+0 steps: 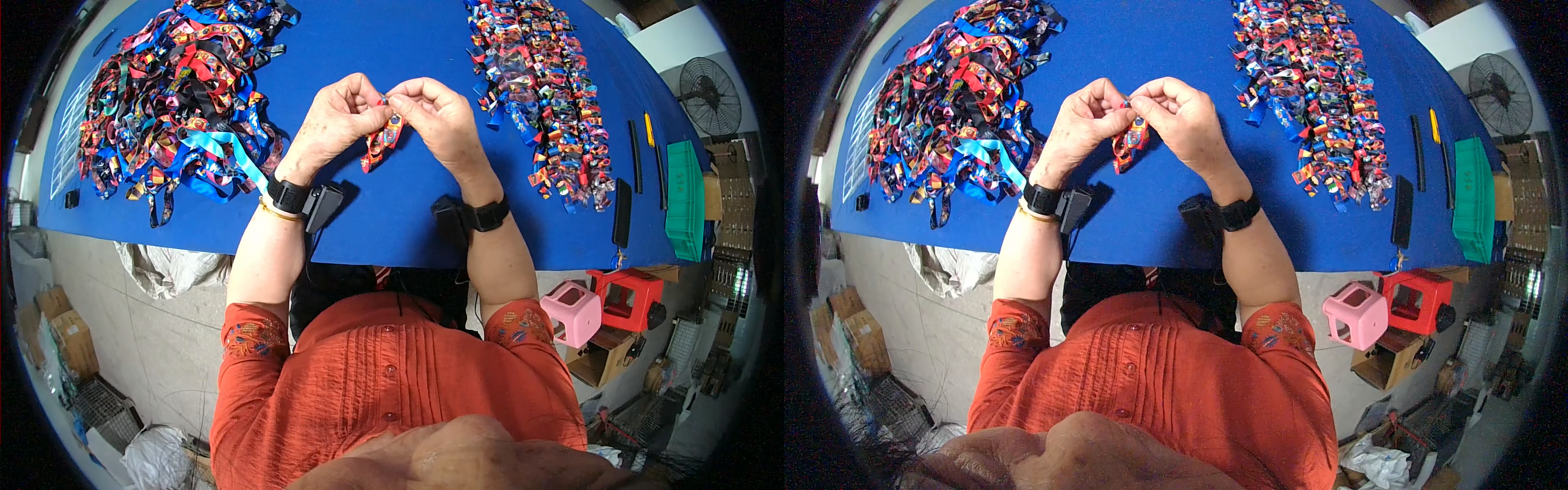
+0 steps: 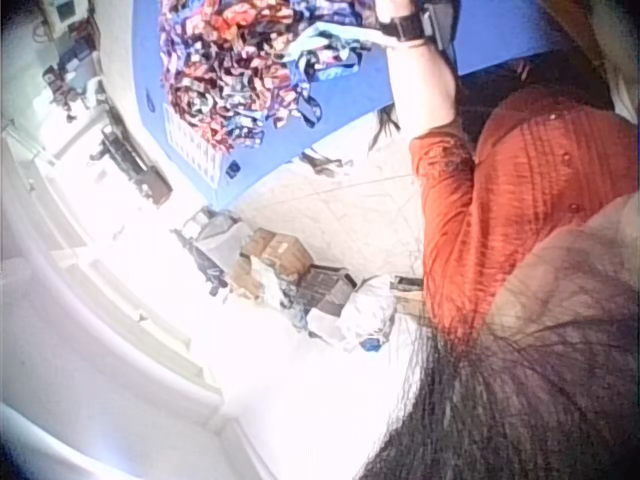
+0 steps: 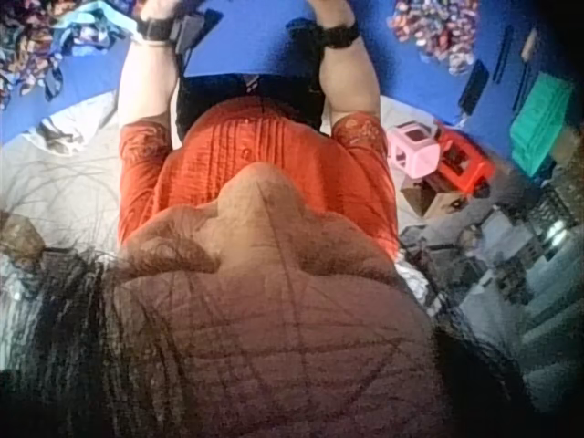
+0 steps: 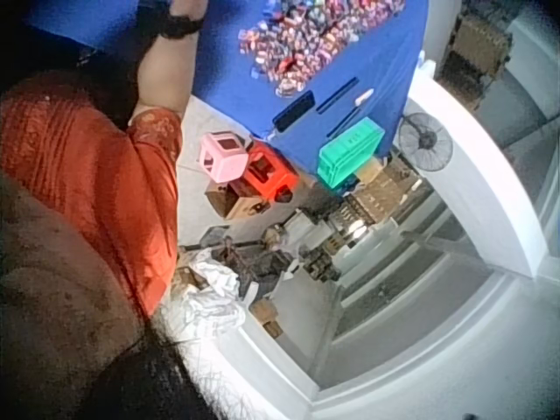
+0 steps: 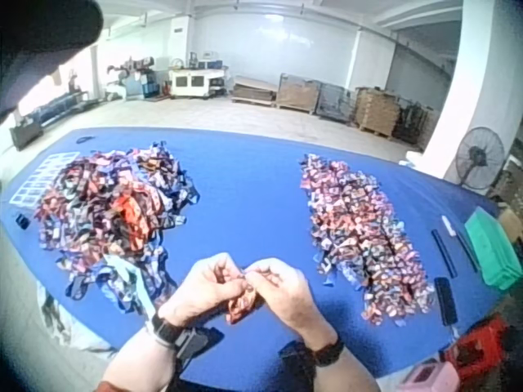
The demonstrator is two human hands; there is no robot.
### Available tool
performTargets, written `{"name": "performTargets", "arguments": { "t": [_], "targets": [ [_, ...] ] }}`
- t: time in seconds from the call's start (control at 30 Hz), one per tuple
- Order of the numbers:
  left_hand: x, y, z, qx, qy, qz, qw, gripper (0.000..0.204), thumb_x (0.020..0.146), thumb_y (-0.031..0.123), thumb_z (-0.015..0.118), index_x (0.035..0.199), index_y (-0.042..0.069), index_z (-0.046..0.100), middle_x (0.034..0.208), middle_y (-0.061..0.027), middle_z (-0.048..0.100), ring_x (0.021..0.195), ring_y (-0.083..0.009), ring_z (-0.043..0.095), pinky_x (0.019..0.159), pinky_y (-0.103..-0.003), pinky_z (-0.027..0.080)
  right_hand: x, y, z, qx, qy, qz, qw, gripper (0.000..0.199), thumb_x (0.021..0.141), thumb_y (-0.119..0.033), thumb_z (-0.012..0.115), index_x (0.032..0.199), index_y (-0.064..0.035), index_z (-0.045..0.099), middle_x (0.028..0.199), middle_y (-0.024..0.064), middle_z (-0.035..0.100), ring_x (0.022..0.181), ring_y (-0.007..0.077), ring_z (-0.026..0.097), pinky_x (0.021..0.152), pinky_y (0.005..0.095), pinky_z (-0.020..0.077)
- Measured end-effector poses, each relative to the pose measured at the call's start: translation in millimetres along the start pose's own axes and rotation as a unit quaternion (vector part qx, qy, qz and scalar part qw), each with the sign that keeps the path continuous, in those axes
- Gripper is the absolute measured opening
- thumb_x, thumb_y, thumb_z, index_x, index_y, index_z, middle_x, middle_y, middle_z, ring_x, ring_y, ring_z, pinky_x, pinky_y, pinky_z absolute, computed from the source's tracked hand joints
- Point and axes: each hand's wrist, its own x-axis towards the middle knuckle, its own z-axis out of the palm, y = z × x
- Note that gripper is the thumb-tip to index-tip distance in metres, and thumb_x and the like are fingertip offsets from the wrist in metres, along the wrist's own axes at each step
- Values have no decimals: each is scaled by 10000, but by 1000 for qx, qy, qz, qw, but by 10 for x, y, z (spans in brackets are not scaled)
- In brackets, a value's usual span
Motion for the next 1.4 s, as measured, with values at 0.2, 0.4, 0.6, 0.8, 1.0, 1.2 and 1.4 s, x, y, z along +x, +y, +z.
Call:
{"name": "performTargets", "arguments": {
  "t": [0.2, 0.4, 0.6, 0.8, 1.0, 1.2, 1.4],
  "targets": [
    [-5, 23, 24, -36, -15, -5, 999, 134, 947, 159, 678, 968, 52, 600, 846, 4, 651, 730, -49, 586, 669, -201, 486, -13, -35, 11, 28, 11, 7, 1000, 117, 961, -88, 630, 1021, 11, 649, 900, 24, 679, 805, 56, 617, 710, 203, 510],
    [21, -9, 21, -212, -86, -53, 972, 526, 1037, 447, 453, 1244, -28, 546, 1081, -164, 685, 985, -202, 673, 915, -326, 519, 17, -131, -138, 83, 57, 8, 995, 147, 983, -117, 612, 1036, 18, 638, 930, 35, 684, 829, 71, 631, 753, 220, 515],
    [-56, 123, 131, -266, -169, -130, 940, 452, 1027, 311, 527, 1270, -70, 531, 1160, -256, 667, 1047, -300, 689, 944, -373, 546, 53, -49, -206, 81, 77, -6, 994, 162, 987, -139, 617, 1036, 13, 641, 941, 34, 685, 841, 70, 628, 770, 220, 512],
    [-47, 30, 125, -174, -220, -149, 948, 363, 898, 29, 682, 1236, -47, 572, 1109, -207, 701, 1010, -258, 704, 912, -342, 565, 79, -17, -262, 88, 93, -3, 992, 158, 979, -134, 628, 1038, 11, 646, 934, 29, 683, 834, 68, 625, 764, 217, 510],
    [-54, 13, 134, -187, -264, -173, 930, 431, 866, -41, 688, 1279, -40, 562, 1135, -177, 696, 1047, -238, 691, 918, -332, 569, 100, 18, -339, 106, 131, -21, 986, 153, 970, -138, 643, 1041, -3, 651, 921, 26, 689, 813, 57, 623, 748, 208, 508],
    [-69, 78, 141, -162, -289, -160, 930, 434, 875, -45, 679, 1291, -38, 557, 1149, -174, 689, 1068, -236, 682, 927, -338, 565, 100, 10, -324, 109, 121, -20, 986, 151, 966, -137, 649, 1039, -4, 650, 927, 29, 691, 824, 64, 628, 756, 210, 510],
    [-78, 95, 140, -181, -283, -182, 924, 483, 877, -56, 675, 1332, -30, 515, 1179, -175, 676, 1086, -229, 671, 958, -336, 545, 85, -13, -324, 101, 112, -13, 988, 145, 972, -130, 640, 1037, -2, 647, 937, 33, 691, 834, 70, 632, 769, 218, 514]
  ]
}}
